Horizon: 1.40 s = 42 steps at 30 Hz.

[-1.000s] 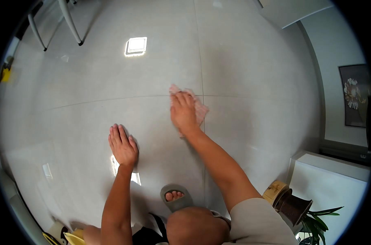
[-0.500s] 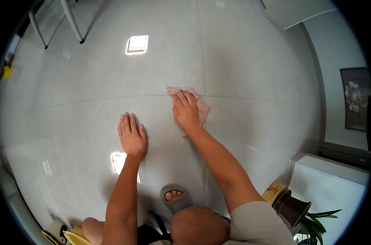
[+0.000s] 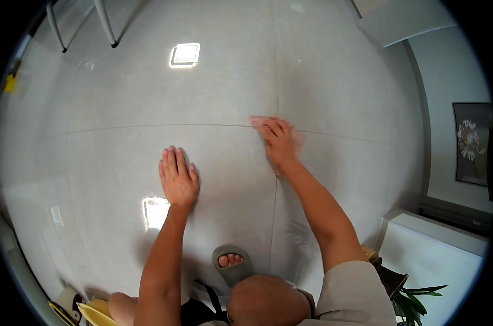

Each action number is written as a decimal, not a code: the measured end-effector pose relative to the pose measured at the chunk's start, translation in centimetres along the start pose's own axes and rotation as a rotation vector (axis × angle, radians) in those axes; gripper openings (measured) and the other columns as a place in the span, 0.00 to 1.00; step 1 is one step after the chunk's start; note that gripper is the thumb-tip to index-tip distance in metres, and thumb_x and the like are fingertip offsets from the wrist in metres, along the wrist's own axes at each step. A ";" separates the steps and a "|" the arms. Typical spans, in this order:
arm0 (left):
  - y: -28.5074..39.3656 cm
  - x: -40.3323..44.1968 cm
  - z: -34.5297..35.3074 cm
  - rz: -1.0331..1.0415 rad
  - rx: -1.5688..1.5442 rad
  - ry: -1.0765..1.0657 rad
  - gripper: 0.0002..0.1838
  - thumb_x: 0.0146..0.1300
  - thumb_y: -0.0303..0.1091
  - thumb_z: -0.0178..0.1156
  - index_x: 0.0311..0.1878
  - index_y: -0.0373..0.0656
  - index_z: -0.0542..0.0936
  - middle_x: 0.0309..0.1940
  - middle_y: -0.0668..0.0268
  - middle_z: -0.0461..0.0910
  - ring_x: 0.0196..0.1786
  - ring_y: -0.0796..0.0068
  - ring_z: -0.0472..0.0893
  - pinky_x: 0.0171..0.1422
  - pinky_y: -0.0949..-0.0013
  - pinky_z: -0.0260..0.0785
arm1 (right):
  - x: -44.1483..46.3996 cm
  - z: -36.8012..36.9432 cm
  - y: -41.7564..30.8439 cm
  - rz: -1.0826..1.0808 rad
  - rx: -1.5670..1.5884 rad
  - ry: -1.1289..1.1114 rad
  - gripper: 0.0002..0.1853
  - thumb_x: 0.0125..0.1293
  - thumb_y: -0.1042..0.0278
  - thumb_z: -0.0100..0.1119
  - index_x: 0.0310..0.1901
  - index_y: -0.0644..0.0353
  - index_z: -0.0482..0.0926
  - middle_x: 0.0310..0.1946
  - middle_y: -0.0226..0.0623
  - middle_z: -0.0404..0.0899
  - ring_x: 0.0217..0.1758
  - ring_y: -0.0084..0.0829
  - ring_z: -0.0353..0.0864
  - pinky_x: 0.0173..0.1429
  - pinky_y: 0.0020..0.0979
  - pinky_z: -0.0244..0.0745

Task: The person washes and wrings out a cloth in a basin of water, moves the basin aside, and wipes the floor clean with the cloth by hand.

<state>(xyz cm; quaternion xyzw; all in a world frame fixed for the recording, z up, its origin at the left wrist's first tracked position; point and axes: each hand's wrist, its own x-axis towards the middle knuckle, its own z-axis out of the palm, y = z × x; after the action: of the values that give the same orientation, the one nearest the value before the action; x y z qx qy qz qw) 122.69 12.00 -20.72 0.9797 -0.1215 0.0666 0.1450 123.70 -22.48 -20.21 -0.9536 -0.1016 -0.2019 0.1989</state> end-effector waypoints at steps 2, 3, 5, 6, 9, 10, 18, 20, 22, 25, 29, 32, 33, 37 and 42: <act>0.5 0.1 -0.1 -0.007 0.023 -0.004 0.32 0.80 0.41 0.54 0.81 0.35 0.70 0.83 0.48 0.67 0.87 0.45 0.62 0.90 0.42 0.50 | 0.1 0.5 -0.2 0.023 0.014 0.015 0.26 0.59 0.85 0.61 0.59 0.53 0.87 0.61 0.34 0.83 0.66 0.49 0.76 0.72 0.52 0.72; 0.5 -0.3 0.0 -0.012 0.024 -0.023 0.32 0.80 0.41 0.54 0.81 0.35 0.70 0.83 0.49 0.67 0.87 0.45 0.61 0.90 0.42 0.50 | -0.2 0.7 -0.4 0.040 0.022 0.018 0.26 0.60 0.85 0.61 0.59 0.52 0.87 0.61 0.35 0.83 0.66 0.49 0.76 0.72 0.52 0.72; 0.5 0.2 0.0 -0.013 0.026 -0.031 0.32 0.79 0.41 0.54 0.81 0.35 0.70 0.83 0.49 0.67 0.88 0.45 0.60 0.90 0.42 0.49 | 1.5 2.6 -1.9 -0.006 0.075 -0.008 0.24 0.60 0.84 0.62 0.58 0.52 0.88 0.61 0.35 0.83 0.66 0.49 0.76 0.72 0.52 0.72; 0.5 0.0 0.0 -0.014 0.020 -0.033 0.32 0.79 0.41 0.54 0.81 0.35 0.70 0.83 0.49 0.67 0.88 0.45 0.59 0.90 0.42 0.49 | 1.9 3.2 -2.4 -0.030 0.101 -0.023 0.24 0.61 0.84 0.62 0.58 0.52 0.88 0.61 0.35 0.84 0.66 0.49 0.76 0.72 0.52 0.72; 0.2 0.1 0.0 0.001 0.006 -0.030 0.33 0.79 0.41 0.54 0.81 0.35 0.69 0.83 0.49 0.66 0.88 0.46 0.59 0.91 0.42 0.49 | 2.0 2.3 -1.8 -0.086 0.120 -0.022 0.21 0.63 0.79 0.65 0.58 0.52 0.88 0.61 0.34 0.83 0.66 0.48 0.76 0.74 0.51 0.71; 0.1 0.1 0.0 0.006 0.007 -0.023 0.33 0.79 0.41 0.54 0.81 0.35 0.69 0.84 0.49 0.66 0.88 0.46 0.59 0.91 0.42 0.48 | 1.2 1.6 -0.8 -0.053 0.102 -0.013 0.20 0.64 0.77 0.66 0.57 0.52 0.88 0.60 0.34 0.84 0.66 0.48 0.76 0.74 0.50 0.71; 0.4 0.3 -0.1 0.000 0.038 -0.007 0.32 0.78 0.41 0.54 0.81 0.37 0.70 0.82 0.49 0.68 0.86 0.46 0.62 0.89 0.43 0.51 | 1.6 -2.4 0.8 0.504 0.193 -0.107 0.07 0.69 0.63 0.70 0.45 0.51 0.92 0.51 0.34 0.89 0.62 0.44 0.78 0.71 0.45 0.71; 0.4 0.1 0.0 0.001 0.034 0.002 0.32 0.78 0.41 0.54 0.81 0.37 0.70 0.82 0.49 0.68 0.86 0.46 0.62 0.89 0.43 0.51 | 2.8 -2.4 0.7 0.492 0.223 -0.167 0.06 0.69 0.64 0.70 0.43 0.51 0.92 0.48 0.32 0.90 0.61 0.43 0.79 0.69 0.44 0.71; 0.4 0.0 -0.1 -0.012 0.021 -0.028 0.33 0.78 0.42 0.54 0.81 0.36 0.70 0.83 0.49 0.66 0.88 0.47 0.60 0.90 0.43 0.50 | 3.4 -2.0 1.5 0.376 0.255 -0.217 0.05 0.70 0.64 0.69 0.43 0.50 0.91 0.46 0.30 0.90 0.61 0.41 0.79 0.67 0.44 0.71; 0.4 0.1 0.0 -0.016 0.026 -0.041 0.33 0.78 0.42 0.54 0.81 0.36 0.69 0.84 0.50 0.65 0.88 0.47 0.59 0.91 0.43 0.49 | 5.9 1.4 1.4 0.043 0.344 -0.327 0.04 0.69 0.65 0.69 0.41 0.51 0.90 0.46 0.28 0.90 0.61 0.40 0.79 0.68 0.44 0.70; 0.2 0.3 -0.1 -0.025 0.011 -0.042 0.33 0.79 0.42 0.54 0.82 0.37 0.69 0.84 0.51 0.65 0.89 0.47 0.58 0.91 0.43 0.49 | 5.7 0.7 1.5 -0.026 0.354 -0.258 0.04 0.65 0.71 0.72 0.39 0.49 0.88 0.46 0.26 0.90 0.61 0.42 0.81 0.68 0.43 0.72; 0.3 0.3 -0.2 -0.034 -0.003 -0.049 0.33 0.79 0.42 0.55 0.81 0.37 0.69 0.84 0.51 0.66 0.89 0.48 0.58 0.91 0.43 0.48 | 4.7 0.2 4.8 -0.066 0.281 -0.312 0.05 0.65 0.72 0.73 0.39 0.49 0.86 0.46 0.28 0.89 0.57 0.43 0.81 0.66 0.44 0.72; 0.3 0.1 -0.3 -0.038 -0.002 -0.040 0.33 0.78 0.42 0.54 0.81 0.37 0.70 0.84 0.51 0.66 0.88 0.47 0.59 0.91 0.43 0.49 | 5.1 0.7 4.2 -0.052 0.260 -0.335 0.05 0.66 0.71 0.73 0.38 0.49 0.85 0.45 0.29 0.88 0.56 0.43 0.81 0.65 0.45 0.73; 0.4 0.3 -0.4 -0.030 -0.004 -0.018 0.32 0.78 0.41 0.54 0.81 0.37 0.71 0.83 0.50 0.68 0.87 0.47 0.61 0.90 0.43 0.50 | 7.6 1.1 2.1 -0.045 0.252 -0.402 0.05 0.68 0.69 0.72 0.37 0.51 0.84 0.42 0.32 0.85 0.52 0.44 0.80 0.61 0.46 0.75; 0.2 0.6 -0.1 -0.032 -0.008 -0.009 0.32 0.78 0.41 0.54 0.80 0.37 0.71 0.83 0.50 0.68 0.87 0.47 0.61 0.90 0.43 0.50 | 7.7 -0.2 4.7 0.032 0.167 -0.564 0.05 0.70 0.68 0.71 0.36 0.53 0.83 0.41 0.35 0.85 0.52 0.45 0.80 0.60 0.46 0.75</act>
<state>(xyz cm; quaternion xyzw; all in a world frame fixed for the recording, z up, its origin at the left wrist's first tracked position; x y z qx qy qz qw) 123.16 11.69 -20.51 0.9812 -0.1067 0.0595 0.1496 131.83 -25.90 -18.41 -0.9539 -0.1541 0.0833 0.2436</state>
